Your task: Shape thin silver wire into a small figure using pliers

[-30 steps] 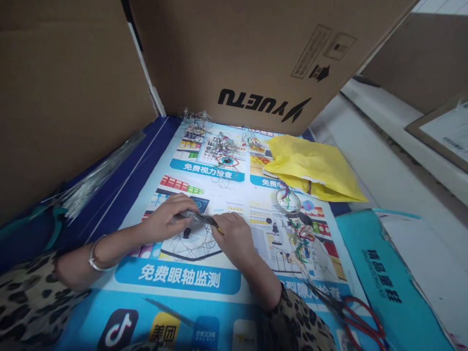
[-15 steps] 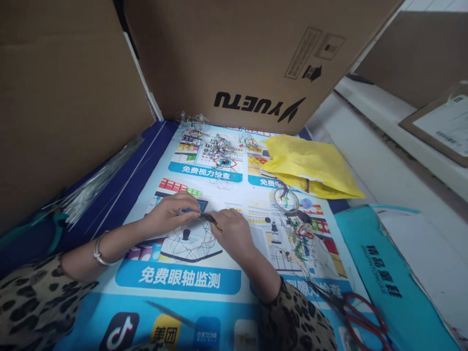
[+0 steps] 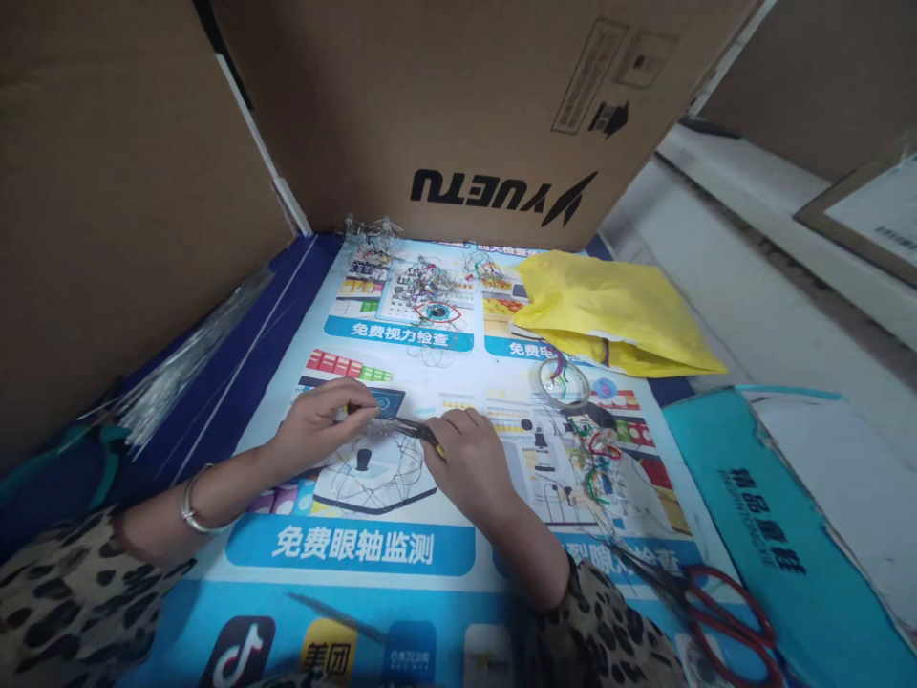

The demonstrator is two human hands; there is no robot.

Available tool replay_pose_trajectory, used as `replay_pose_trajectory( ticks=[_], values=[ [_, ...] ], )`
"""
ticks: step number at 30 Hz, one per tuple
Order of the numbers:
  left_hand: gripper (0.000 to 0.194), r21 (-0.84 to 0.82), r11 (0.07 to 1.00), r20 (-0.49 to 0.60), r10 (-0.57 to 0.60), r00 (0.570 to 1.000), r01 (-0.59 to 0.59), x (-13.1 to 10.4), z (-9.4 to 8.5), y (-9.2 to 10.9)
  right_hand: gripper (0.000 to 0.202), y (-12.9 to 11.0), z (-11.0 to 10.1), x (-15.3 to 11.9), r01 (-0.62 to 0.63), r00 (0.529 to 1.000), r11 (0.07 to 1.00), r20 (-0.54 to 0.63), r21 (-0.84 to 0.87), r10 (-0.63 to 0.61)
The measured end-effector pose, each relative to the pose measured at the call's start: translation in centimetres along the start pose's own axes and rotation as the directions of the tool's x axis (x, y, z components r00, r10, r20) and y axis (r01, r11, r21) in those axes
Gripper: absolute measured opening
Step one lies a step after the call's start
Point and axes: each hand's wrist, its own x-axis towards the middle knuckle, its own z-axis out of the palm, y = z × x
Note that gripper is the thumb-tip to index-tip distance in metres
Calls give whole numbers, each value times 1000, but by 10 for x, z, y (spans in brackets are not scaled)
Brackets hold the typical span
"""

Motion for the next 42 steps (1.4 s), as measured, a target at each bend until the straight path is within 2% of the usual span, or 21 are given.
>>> replay_pose_trajectory(
  ticks=[5,10,20,27,35,42],
  values=[
    [9,39,999,-81,-19,997,22,-1,0,5,13,-6,-16,-1,21,995,991,102,-133,-8],
    [6,36,999,-31,-35,999,36,-3,1,5,7,-14,-25,-1,30,976,979,219,-202,15],
    [9,-4,1000,74,-3,997,3,-2,0,4,6,-25,-27,6,40,961,952,274,-302,46],
    [8,2,1000,82,4,997,-4,-3,2,1,10,-30,-34,10,21,914,945,389,-328,115],
    [9,10,1000,47,19,999,-19,-5,3,1,11,-30,-34,9,-17,915,943,374,-333,149],
    [8,27,995,88,96,992,-99,-4,2,-3,9,-30,-35,8,-10,936,943,329,-332,126]
  ],
)
